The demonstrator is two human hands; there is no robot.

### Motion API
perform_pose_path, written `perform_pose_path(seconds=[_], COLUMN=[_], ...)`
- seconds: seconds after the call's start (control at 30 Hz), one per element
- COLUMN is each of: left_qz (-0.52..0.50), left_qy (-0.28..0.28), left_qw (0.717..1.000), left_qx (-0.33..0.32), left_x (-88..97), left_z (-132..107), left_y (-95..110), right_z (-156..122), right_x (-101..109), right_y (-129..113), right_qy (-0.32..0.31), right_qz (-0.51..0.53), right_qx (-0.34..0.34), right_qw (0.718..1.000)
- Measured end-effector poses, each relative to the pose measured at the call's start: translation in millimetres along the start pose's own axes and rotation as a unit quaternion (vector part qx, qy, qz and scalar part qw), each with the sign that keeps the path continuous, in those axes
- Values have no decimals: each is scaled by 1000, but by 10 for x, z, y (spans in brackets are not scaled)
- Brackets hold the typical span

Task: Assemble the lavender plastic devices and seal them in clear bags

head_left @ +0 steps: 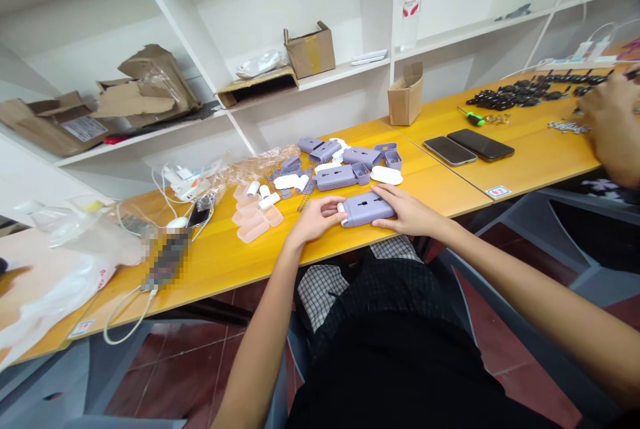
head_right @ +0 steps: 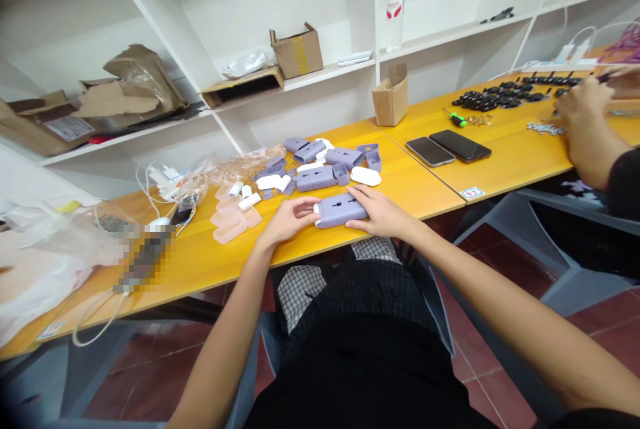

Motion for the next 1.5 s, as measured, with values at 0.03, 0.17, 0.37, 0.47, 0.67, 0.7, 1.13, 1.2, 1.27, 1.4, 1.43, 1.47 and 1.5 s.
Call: perform_pose_path(seconds=[0.03, 0.17, 0.37, 0.47, 0.67, 0.7, 1.13, 1.2, 1.27, 1.4, 1.43, 1.47, 1.5], left_qz=[7, 129, 254, 274, 295, 297, 313, 318, 315, 285, 276, 270, 264], left_qy=[-3, 20, 53, 42, 42, 42, 36, 35, 37, 42, 42, 42, 42], left_qw=[1000, 990, 964, 958, 952, 952, 947, 945, 945, 954, 957, 959, 961], left_qx=[-7, -55, -66, -72, -66, -65, -67, -72, -79, -80, -78, -76, -74], left_x=[9, 192, 405, 354, 323, 323, 306, 295, 284, 266, 256, 242, 223], left_z=[2, -6, -27, -34, -59, -62, -61, -58, -60, -76, -80, -83, -85], left_y=[6, 35, -15, 8, 74, 81, 76, 70, 72, 97, 110, 127, 146], right_z=[5, 21, 21, 18, 17, 16, 17, 17, 17, 17, 17, 17, 17], right_x=[-4, 13, 34, 39, 33, 31, 40, 40, 36, 26, 26, 26, 27], right_y=[11, 27, 13, 8, 16, 20, -4, -3, 1, 13, 13, 12, 9], right_qy=[-3, -7, -8, -5, -4, -4, -3, -1, 1, 1, 0, 0, 0], right_qz=[-1, 8, 29, 32, 35, 34, 27, 31, 33, 30, 30, 30, 31], right_qx=[-3, -18, -32, -31, -35, -35, -39, -37, -34, -36, -36, -36, -36], right_qw=[1000, 1000, 999, 999, 999, 999, 999, 999, 999, 999, 999, 999, 999])
Point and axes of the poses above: each hand's wrist, its own z-axis towards the middle knuckle, its own x-axis out of the back of the hand, y = z × x, the point moved 8 cm from there along z, towards the middle knuckle, and after that the axes turned 1 degree about x, right-handed, at the moved point
